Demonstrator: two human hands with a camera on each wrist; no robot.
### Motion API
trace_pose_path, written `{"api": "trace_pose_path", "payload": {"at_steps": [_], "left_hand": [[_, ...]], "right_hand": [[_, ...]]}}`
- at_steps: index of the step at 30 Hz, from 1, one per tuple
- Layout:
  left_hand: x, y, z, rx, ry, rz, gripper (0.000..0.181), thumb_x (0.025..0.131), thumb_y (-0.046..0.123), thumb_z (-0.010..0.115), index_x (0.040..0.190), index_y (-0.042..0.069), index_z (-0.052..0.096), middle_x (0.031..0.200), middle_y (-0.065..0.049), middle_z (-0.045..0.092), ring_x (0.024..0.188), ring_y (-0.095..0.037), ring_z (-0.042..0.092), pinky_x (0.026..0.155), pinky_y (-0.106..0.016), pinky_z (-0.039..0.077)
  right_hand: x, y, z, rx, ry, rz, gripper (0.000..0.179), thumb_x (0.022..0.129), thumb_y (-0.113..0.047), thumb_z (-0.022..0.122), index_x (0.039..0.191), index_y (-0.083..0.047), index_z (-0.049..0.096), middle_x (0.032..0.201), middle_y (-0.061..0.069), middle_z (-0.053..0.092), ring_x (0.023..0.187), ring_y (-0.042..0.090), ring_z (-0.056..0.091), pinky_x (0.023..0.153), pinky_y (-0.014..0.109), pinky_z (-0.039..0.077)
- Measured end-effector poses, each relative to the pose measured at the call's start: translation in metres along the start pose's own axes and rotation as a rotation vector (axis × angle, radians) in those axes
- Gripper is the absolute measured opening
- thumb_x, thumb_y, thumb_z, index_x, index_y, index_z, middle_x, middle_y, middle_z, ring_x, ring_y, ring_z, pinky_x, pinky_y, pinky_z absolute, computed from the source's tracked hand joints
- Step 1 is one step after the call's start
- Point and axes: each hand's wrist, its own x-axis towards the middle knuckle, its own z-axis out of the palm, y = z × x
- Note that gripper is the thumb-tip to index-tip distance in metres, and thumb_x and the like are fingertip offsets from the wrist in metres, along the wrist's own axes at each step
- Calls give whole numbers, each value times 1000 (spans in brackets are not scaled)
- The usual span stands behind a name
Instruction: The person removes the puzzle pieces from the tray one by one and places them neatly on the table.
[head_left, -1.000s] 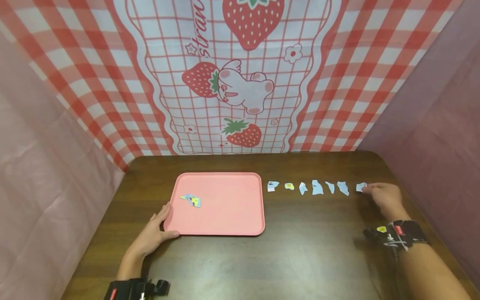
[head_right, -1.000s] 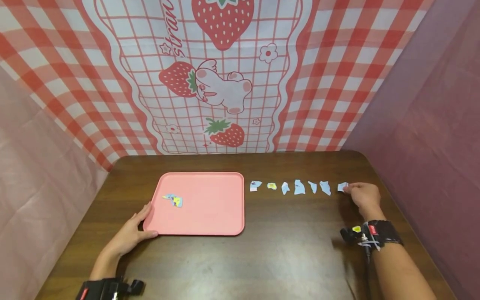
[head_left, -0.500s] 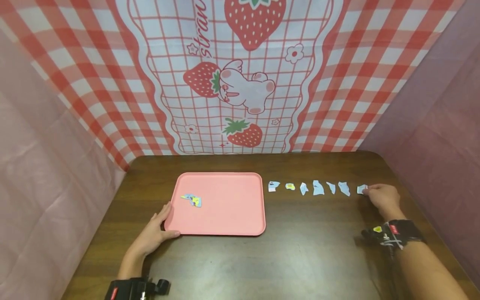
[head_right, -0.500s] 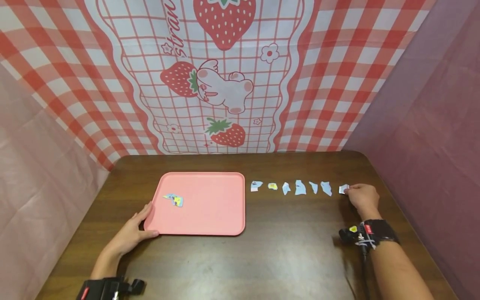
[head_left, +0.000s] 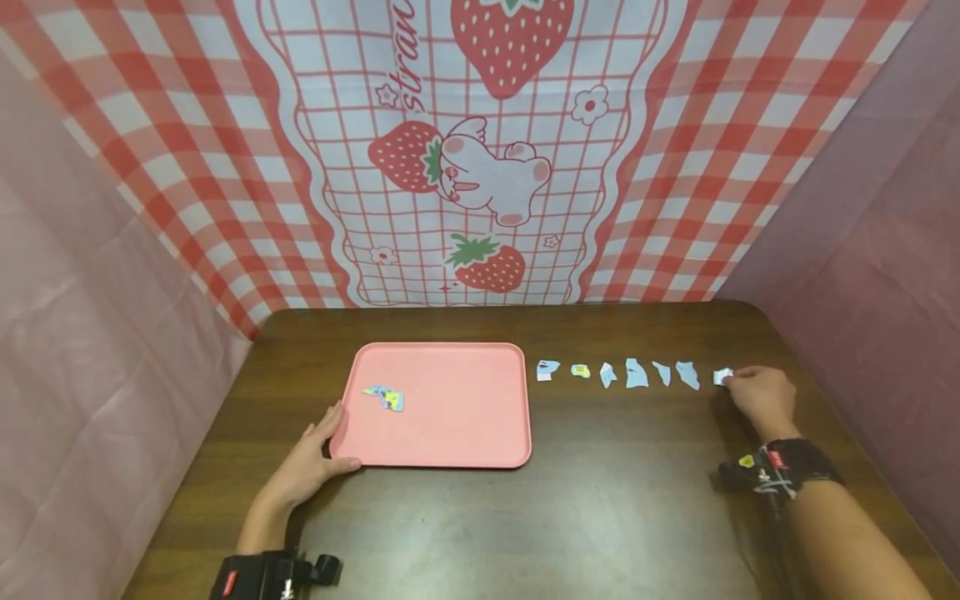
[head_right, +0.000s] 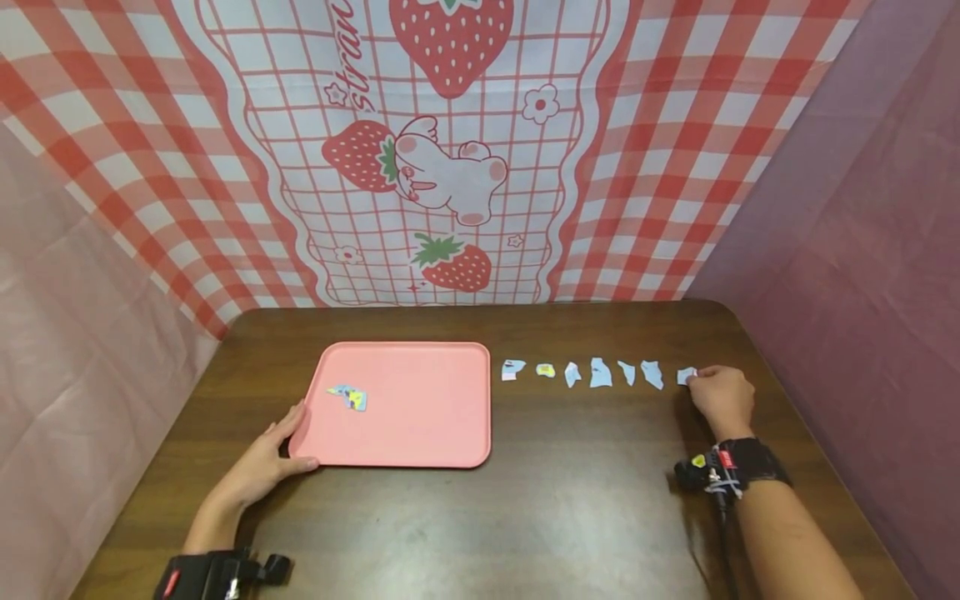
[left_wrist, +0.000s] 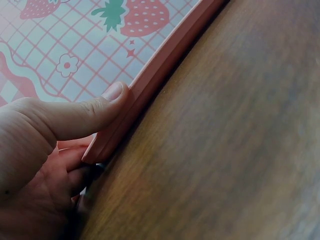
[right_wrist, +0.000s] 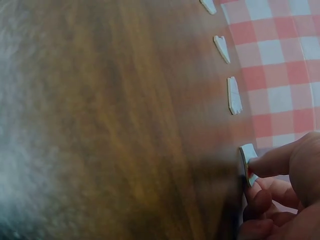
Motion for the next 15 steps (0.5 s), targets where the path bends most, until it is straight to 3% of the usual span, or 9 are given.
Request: {"api": "trace_pose_path", "payload": {"at_steps": [15], "left_hand": [[-1,2,0,-12,4,-14,96,77,29,79,151,4,22,156,-19,12,140,-45,0,106,-65,-2]], "right_hand": [[0,2,5,-18,19,-10,40,88,-29,58,108,5,65,114,29,60,99,52,51,73,56,42]]}}
